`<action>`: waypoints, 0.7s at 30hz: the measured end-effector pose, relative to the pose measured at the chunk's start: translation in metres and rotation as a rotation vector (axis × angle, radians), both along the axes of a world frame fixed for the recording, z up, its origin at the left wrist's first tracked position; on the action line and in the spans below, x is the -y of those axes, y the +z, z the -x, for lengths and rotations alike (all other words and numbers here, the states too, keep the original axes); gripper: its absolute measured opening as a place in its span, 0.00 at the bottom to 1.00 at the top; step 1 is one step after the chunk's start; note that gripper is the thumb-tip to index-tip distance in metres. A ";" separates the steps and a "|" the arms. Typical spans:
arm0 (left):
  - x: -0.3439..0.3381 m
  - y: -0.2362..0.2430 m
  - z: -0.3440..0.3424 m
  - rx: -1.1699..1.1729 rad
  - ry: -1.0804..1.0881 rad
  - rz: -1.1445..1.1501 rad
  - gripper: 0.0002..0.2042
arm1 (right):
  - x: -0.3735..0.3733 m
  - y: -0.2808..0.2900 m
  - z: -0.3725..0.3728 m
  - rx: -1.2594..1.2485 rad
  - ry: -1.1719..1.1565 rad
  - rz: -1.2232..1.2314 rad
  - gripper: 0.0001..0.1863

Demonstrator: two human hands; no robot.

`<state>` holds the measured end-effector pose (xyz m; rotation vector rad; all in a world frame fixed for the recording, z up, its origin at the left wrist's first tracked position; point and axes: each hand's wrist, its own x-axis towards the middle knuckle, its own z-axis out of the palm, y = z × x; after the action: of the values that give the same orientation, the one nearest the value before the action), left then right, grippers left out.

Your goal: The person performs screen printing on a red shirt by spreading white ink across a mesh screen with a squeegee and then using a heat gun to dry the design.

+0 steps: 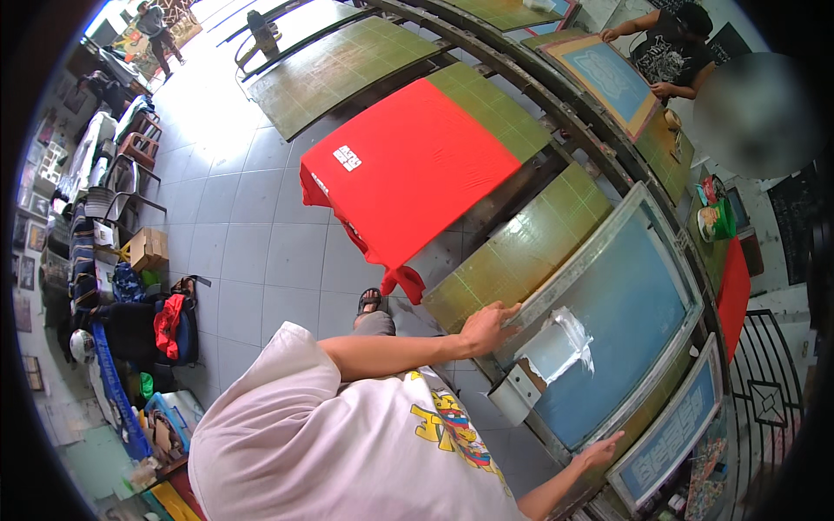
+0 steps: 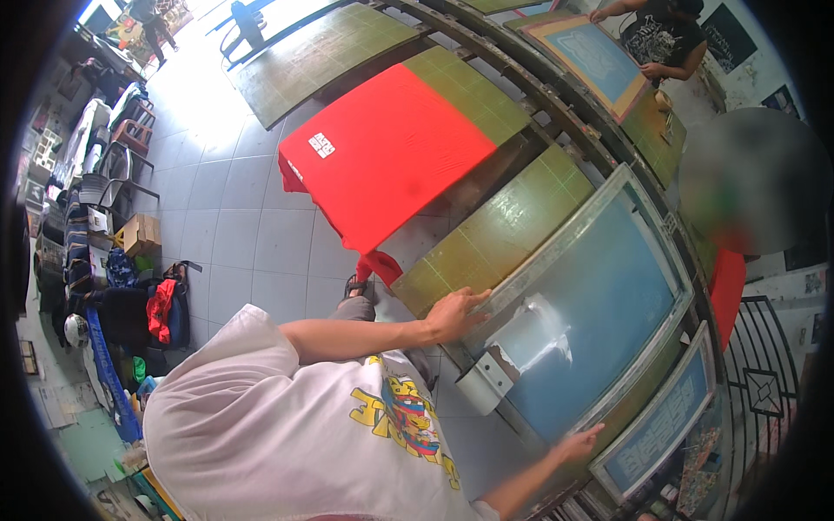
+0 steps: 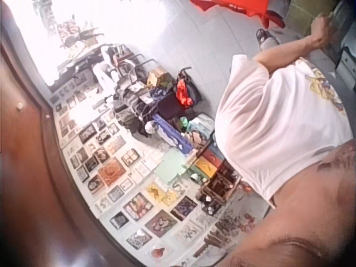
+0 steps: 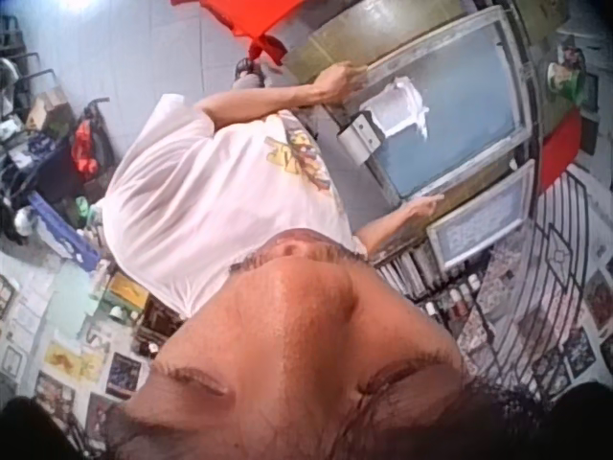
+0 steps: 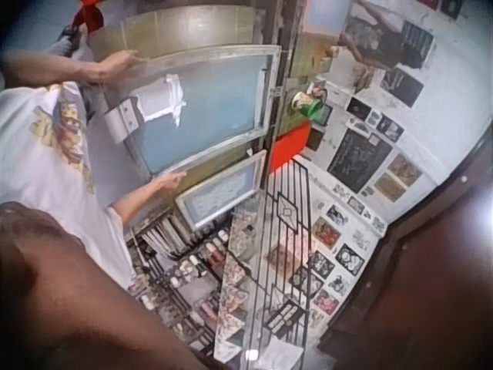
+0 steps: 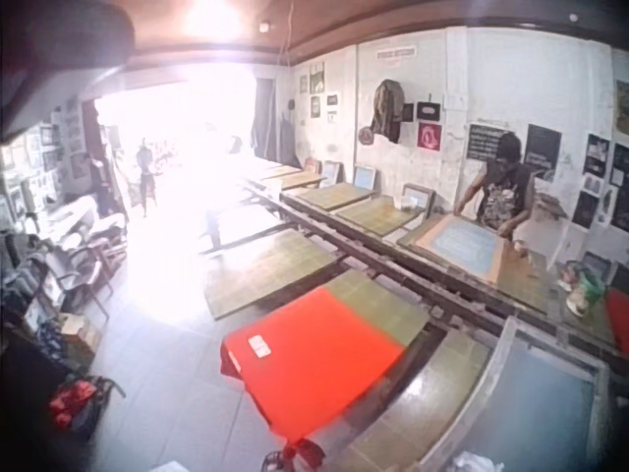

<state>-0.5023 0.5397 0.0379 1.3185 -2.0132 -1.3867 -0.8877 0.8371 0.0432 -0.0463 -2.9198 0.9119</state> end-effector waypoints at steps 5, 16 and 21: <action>-0.004 0.000 0.015 0.026 0.077 0.001 0.30 | 0.015 -0.016 0.026 -0.059 0.088 0.116 0.46; 0.002 0.004 0.023 0.152 0.041 0.067 0.30 | 0.018 -0.029 0.040 -0.081 0.215 0.058 0.43; 0.004 0.000 0.031 0.113 0.089 0.073 0.27 | -0.020 -0.062 0.081 -0.112 0.287 -0.019 0.41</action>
<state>-0.5333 0.5356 0.0383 1.4653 -2.0291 -1.2132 -0.9684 0.8568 -0.0188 0.4206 -2.8752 0.8883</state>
